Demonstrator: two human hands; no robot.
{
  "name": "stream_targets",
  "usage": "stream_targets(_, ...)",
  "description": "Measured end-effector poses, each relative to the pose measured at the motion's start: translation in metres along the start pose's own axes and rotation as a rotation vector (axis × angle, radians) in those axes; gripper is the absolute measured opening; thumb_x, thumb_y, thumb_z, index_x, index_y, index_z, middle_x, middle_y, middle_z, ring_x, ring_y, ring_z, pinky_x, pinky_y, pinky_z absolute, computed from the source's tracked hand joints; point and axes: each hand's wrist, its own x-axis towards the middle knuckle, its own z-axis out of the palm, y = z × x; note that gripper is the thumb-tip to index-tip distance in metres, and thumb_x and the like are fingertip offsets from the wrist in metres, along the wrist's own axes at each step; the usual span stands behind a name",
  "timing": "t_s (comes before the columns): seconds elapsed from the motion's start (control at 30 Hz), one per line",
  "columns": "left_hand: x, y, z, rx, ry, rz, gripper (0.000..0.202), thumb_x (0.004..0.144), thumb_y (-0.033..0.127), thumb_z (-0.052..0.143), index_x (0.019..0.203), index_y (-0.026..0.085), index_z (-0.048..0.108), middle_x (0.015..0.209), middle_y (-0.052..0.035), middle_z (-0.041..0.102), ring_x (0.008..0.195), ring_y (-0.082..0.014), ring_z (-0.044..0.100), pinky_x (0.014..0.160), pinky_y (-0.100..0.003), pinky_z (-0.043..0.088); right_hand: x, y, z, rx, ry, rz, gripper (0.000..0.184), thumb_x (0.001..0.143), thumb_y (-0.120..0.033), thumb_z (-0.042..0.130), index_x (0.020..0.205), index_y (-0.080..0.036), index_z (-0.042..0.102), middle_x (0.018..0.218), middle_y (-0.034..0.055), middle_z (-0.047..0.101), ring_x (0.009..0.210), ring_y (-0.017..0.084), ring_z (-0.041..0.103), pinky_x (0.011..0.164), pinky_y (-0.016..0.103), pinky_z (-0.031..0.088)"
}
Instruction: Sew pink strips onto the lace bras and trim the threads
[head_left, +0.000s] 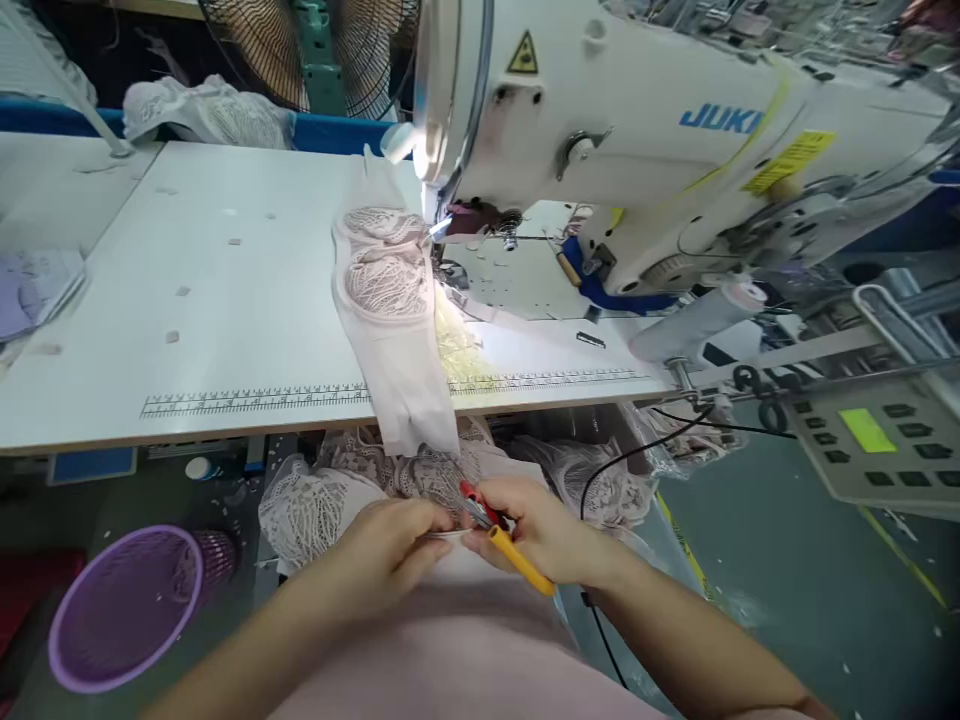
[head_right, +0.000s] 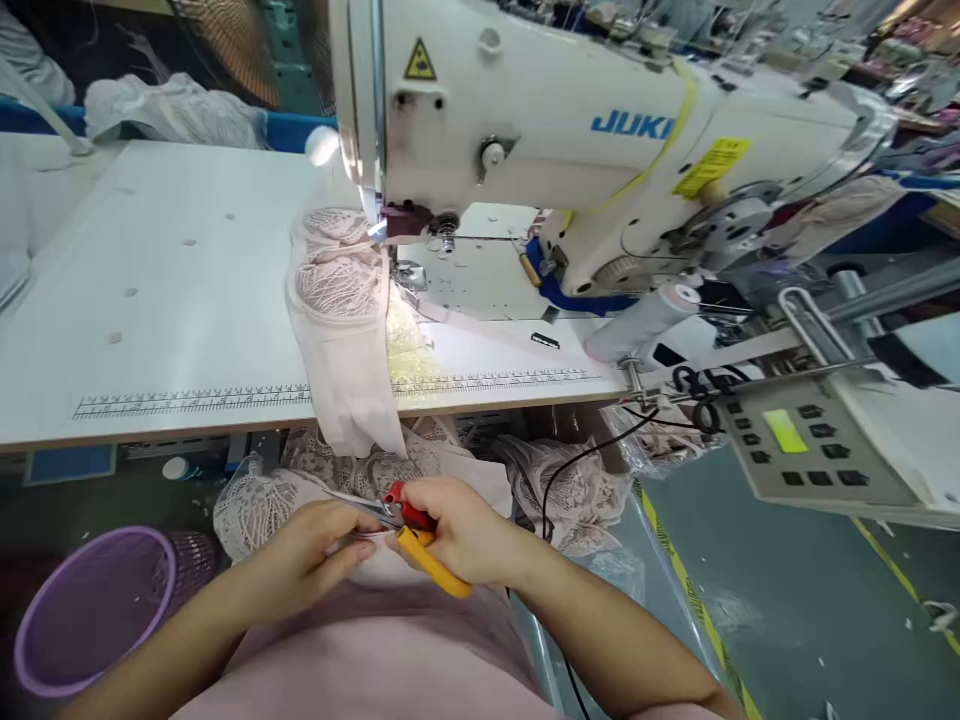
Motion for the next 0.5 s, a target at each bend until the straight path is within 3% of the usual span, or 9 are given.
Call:
stream_targets(0.13,-0.024,-0.037,-0.023,0.434,-0.036,-0.107,0.025,0.088,0.020,0.039,0.089,0.019,0.063,0.086,-0.0075,0.069,0.084,-0.0240,0.064,0.081,-0.038,0.048,-0.008,-0.002,-0.013,-0.132,0.054,0.033,0.031,0.085,-0.036,0.052,0.064,-0.020,0.037,0.059,-0.0031,0.040,0.053,0.010,0.034,0.049,0.023,0.027)
stream_targets(0.2,-0.037,-0.054,-0.038,0.487,-0.001,-0.169,0.028,0.089,0.025,0.037,0.085,0.017,0.064,0.084,-0.0104,0.068,0.081,-0.0270,0.064,0.077,-0.041,0.048,-0.010,-0.003,-0.021,-0.189,0.102,0.045,0.027,0.084,-0.034,0.051,0.064,-0.020,0.039,0.059,-0.0025,0.042,0.054,0.010,0.036,0.050,0.023,0.028)
stream_targets(0.27,-0.052,-0.063,-0.053,0.471,0.026,-0.199,0.032,0.091,0.034,0.036,0.091,0.018,0.065,0.088,-0.0092,0.069,0.083,-0.0257,0.064,0.075,-0.037,0.049,-0.008,-0.005,-0.026,-0.215,0.126,0.061,0.026,0.083,-0.033,0.051,0.064,-0.020,0.040,0.059,-0.0026,0.042,0.054,0.010,0.036,0.050,0.023,0.028)
stream_targets(0.33,-0.066,-0.062,-0.069,0.430,0.031,-0.219,0.037,0.093,0.041,0.035,0.094,0.021,0.066,0.090,-0.0063,0.070,0.083,-0.0219,0.065,0.073,-0.031,0.049,-0.002,-0.007,-0.031,-0.226,0.137,0.068,0.026,0.083,-0.034,0.053,0.064,-0.019,0.042,0.058,-0.0030,0.042,0.053,0.010,0.036,0.049,0.023,0.029)
stream_targets(0.43,-0.085,-0.043,-0.103,0.422,0.053,-0.229,0.039,0.093,0.044,0.035,0.094,0.023,0.068,0.088,-0.0024,0.072,0.078,-0.0178,0.065,0.067,-0.025,0.049,0.017,-0.017,-0.040,-0.229,0.173,0.035,0.026,0.082,-0.036,0.056,0.065,-0.019,0.047,0.058,-0.0024,0.046,0.053,0.010,0.040,0.048,0.023,0.033)
stream_targets(0.5,-0.094,-0.022,-0.133,0.523,0.194,-0.161,0.037,0.092,0.049,0.041,0.092,0.025,0.069,0.082,0.0015,0.072,0.071,-0.0168,0.064,0.062,-0.024,0.048,0.033,-0.028,-0.048,-0.194,0.228,-0.031,0.025,0.083,-0.037,0.057,0.068,-0.019,0.050,0.063,0.0001,0.054,0.054,0.012,0.047,0.048,0.024,0.039)
